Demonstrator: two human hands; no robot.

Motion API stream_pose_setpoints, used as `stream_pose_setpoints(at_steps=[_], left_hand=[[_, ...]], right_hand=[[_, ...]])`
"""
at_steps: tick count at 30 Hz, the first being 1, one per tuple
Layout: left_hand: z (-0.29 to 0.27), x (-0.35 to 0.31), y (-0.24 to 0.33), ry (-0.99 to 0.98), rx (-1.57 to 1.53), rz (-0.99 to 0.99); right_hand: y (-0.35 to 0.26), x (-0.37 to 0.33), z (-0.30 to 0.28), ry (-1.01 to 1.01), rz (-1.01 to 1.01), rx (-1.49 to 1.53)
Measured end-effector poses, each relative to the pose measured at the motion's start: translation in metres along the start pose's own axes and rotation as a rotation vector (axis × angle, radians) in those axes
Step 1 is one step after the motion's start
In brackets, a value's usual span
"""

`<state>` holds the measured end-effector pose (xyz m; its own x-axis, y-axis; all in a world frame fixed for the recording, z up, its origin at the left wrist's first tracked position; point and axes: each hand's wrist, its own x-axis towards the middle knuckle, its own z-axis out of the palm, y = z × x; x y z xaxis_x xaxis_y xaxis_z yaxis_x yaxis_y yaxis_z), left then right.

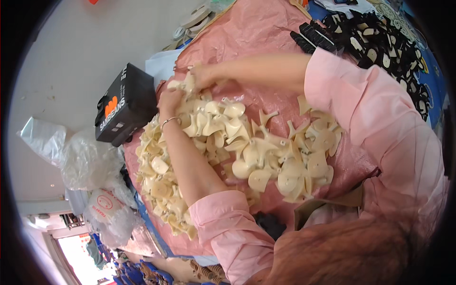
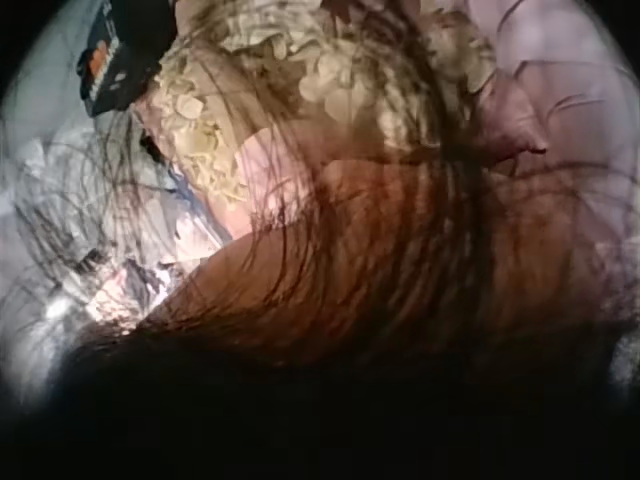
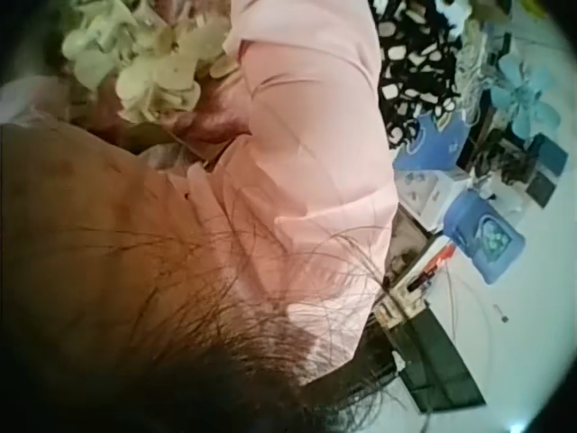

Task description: Assembling small white and black plastic components into finished parts.

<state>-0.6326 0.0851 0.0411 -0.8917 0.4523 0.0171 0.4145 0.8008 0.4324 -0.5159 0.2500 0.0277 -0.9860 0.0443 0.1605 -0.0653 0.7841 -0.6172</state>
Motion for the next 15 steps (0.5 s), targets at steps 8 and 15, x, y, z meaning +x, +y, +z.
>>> stream_pose_setpoints(at_steps=[8, 15], left_hand=[[-0.046, -0.1, 0.077, -0.183, -0.273, 0.097], [-0.049, -0.227, 0.117, -0.204, -0.593, 0.193]], right_hand=[[-0.013, -0.086, -0.077, -0.321, 0.11, 0.633], [-0.058, -0.226, -0.129, -0.246, -0.088, 0.379]])
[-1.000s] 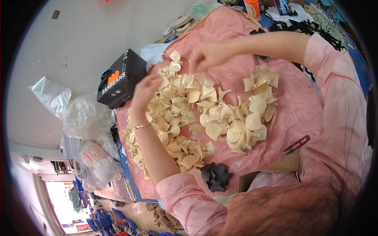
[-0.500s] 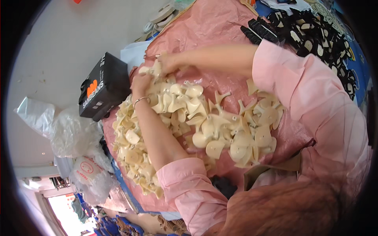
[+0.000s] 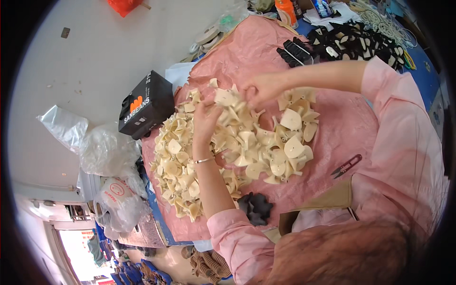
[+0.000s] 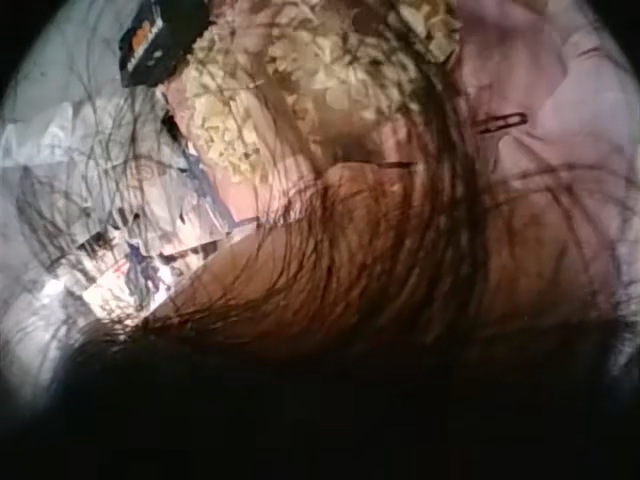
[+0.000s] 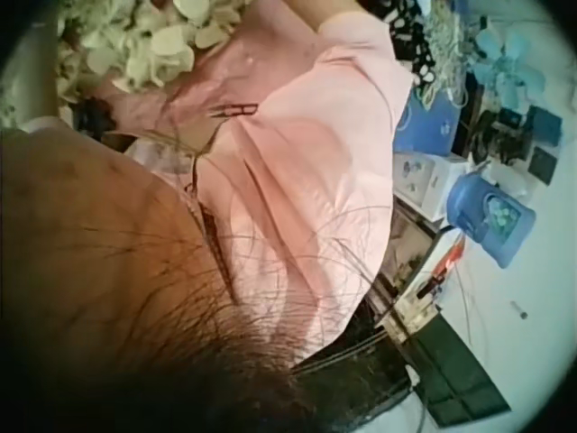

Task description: Assembling small white and black plastic components into finished parts.

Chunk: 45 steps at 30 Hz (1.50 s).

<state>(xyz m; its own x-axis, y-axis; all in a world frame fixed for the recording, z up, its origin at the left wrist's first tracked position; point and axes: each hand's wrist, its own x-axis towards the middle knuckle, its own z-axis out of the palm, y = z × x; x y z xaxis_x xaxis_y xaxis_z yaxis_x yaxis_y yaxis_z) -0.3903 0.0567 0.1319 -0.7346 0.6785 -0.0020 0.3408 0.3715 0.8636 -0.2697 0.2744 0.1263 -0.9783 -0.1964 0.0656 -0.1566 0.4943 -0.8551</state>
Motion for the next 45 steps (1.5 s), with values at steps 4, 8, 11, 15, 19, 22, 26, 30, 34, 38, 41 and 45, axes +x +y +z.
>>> stream_pose_setpoints(at_steps=[4, 8, 11, 15, 19, 22, 26, 30, 34, 38, 41, 45], left_hand=[[0.03, -0.005, 0.028, -0.016, -0.439, 0.117], [0.014, -0.041, 0.045, 0.176, -0.562, 0.25], [-0.003, -0.11, 0.08, 0.291, -0.26, 0.242], [-0.001, -0.214, 0.065, 0.54, 0.199, 0.014], [0.024, -0.301, -0.028, 0.64, -0.041, -0.023], [0.051, -0.326, -0.063, 0.701, -0.102, -0.219], [0.067, -0.317, -0.086, 0.689, 0.213, -0.148], [0.066, -0.306, -0.095, 0.593, 0.198, -0.231], [0.053, -0.306, -0.115, 0.613, 0.608, -0.117], [0.053, -0.318, -0.058, 0.918, 0.638, -0.076], [0.071, -0.323, -0.014, 0.988, 0.615, 0.154], [0.151, -0.313, 0.001, 0.679, 0.728, 0.538]], right_hand=[[-0.001, -0.061, 0.009, 0.0, -0.003, -0.037], [-0.022, -0.107, 0.019, 0.204, -0.12, -0.116], [-0.028, -0.155, 0.027, 0.376, -0.114, -0.027], [-0.033, -0.218, 0.044, 0.401, 0.03, 0.125], [-0.016, -0.258, 0.074, 0.375, 0.099, 0.316], [-0.019, -0.276, 0.094, 0.408, 0.261, 0.563], [-0.017, -0.293, 0.114, 0.357, 0.268, 0.671], [-0.009, -0.308, 0.125, 0.325, 0.273, 0.583], [-0.011, -0.318, 0.132, 0.34, 0.331, 0.491], [-0.016, -0.32, 0.132, 0.443, 0.276, 0.262], [-0.003, -0.322, 0.135, 0.518, 0.237, 0.066], [0.015, -0.329, 0.143, 0.547, 0.057, -0.29]])
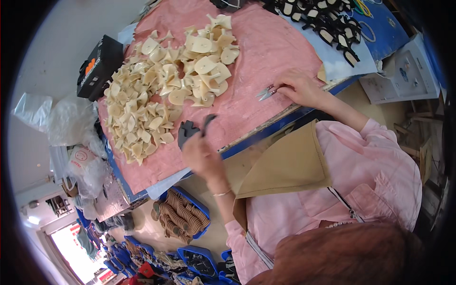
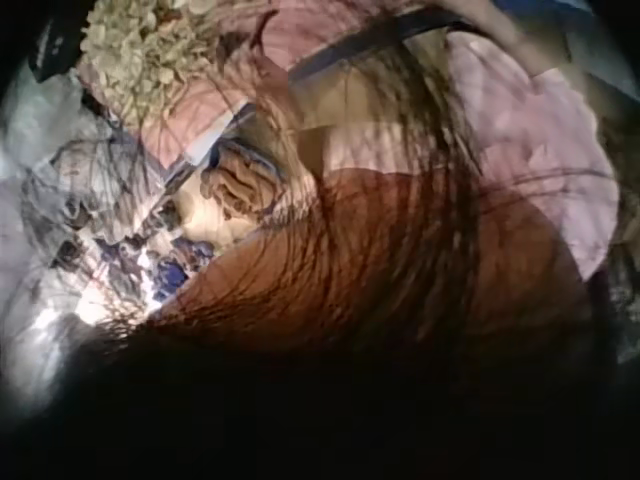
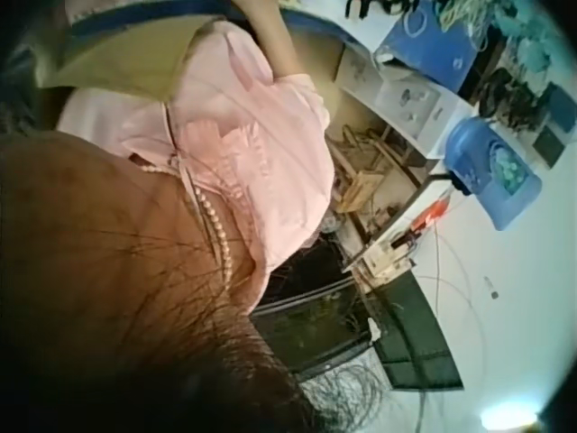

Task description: Assembling small white and black plastic components into finished parts.

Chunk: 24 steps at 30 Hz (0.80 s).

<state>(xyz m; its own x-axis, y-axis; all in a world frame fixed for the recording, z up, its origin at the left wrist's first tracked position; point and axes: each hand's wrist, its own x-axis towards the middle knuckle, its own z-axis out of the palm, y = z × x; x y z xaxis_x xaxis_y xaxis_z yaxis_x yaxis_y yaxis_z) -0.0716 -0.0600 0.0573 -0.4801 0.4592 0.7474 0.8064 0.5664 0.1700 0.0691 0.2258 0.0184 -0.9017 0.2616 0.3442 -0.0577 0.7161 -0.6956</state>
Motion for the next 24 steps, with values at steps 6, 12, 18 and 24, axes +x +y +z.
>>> stream_pose_setpoints(at_steps=[6, 12, 18, 24], left_hand=[[0.042, -0.054, 0.052, -0.247, -0.307, -0.057], [0.057, -0.063, 0.058, -0.285, -0.37, -0.169], [0.044, -0.063, 0.056, -0.236, -0.329, -0.248], [0.054, -0.064, 0.059, -0.242, -0.358, -0.276]], right_hand=[[0.021, -0.001, 0.015, 0.03, -0.129, -0.161], [0.045, 0.001, -0.016, 0.186, -0.008, -0.422], [-0.023, 0.005, 0.026, -0.105, -0.107, 0.205], [-0.027, 0.003, 0.067, -0.163, -0.375, 0.061]])
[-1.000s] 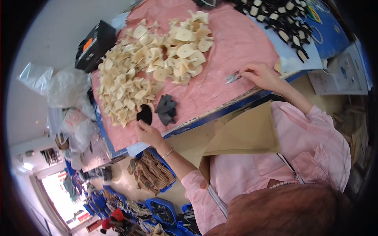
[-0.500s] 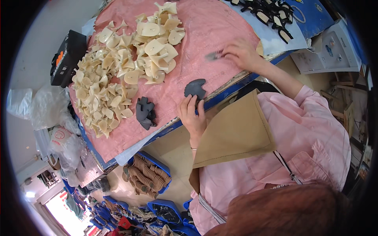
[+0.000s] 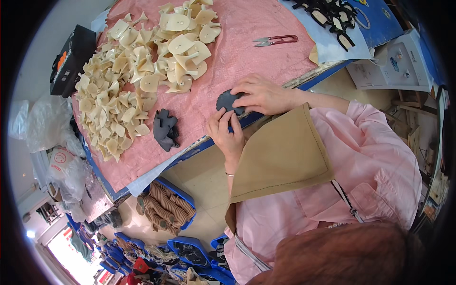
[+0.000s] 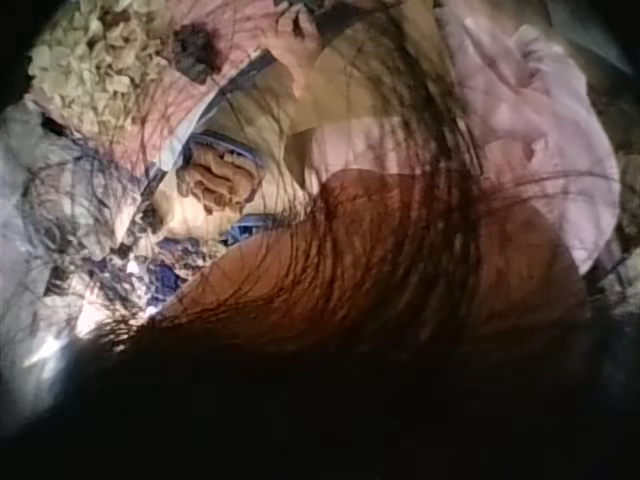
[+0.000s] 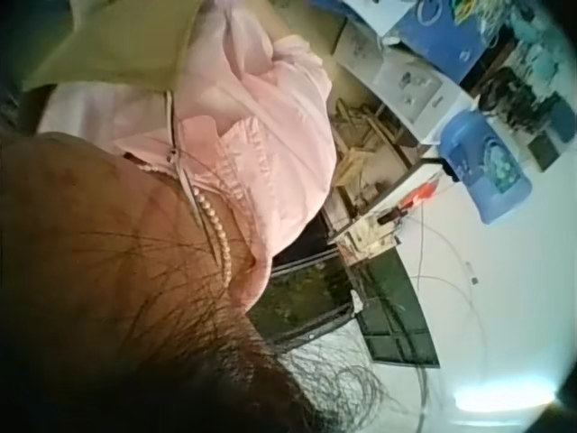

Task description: Assembling small white and black plastic components into finished parts.

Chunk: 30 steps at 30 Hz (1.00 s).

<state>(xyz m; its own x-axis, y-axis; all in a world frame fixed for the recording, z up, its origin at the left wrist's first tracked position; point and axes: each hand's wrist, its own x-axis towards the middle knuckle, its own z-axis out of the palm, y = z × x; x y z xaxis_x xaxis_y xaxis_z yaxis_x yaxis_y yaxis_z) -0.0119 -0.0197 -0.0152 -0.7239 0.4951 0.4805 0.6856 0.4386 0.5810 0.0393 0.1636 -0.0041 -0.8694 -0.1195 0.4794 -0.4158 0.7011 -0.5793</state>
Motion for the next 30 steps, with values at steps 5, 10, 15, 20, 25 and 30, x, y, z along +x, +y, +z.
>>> stream_pose_setpoints(at_steps=[5, 10, 15, 20, 25, 30], left_hand=[[-0.005, -0.001, 0.0, -0.017, -0.062, -0.004], [-0.009, 0.003, 0.018, 0.217, -0.185, -0.084], [-0.041, -0.017, 0.02, -0.01, -0.585, -0.129], [-0.005, 0.009, 0.04, -0.194, -1.144, -0.615], [0.004, 0.018, 0.025, -0.015, -1.642, -0.871], [0.015, 0.034, 0.03, 0.055, -1.553, -0.857]], right_hand=[[0.006, 0.001, 0.008, 0.054, -0.035, 0.034], [0.011, 0.007, 0.01, 0.067, 0.171, 0.17], [-0.003, 0.023, 0.005, 0.071, 0.486, 0.486], [-0.01, 0.012, -0.008, 0.285, 0.124, 0.199], [-0.021, 0.011, -0.011, 0.205, -0.117, 0.063], [-0.011, 0.04, -0.037, 0.267, 0.214, 0.308]])
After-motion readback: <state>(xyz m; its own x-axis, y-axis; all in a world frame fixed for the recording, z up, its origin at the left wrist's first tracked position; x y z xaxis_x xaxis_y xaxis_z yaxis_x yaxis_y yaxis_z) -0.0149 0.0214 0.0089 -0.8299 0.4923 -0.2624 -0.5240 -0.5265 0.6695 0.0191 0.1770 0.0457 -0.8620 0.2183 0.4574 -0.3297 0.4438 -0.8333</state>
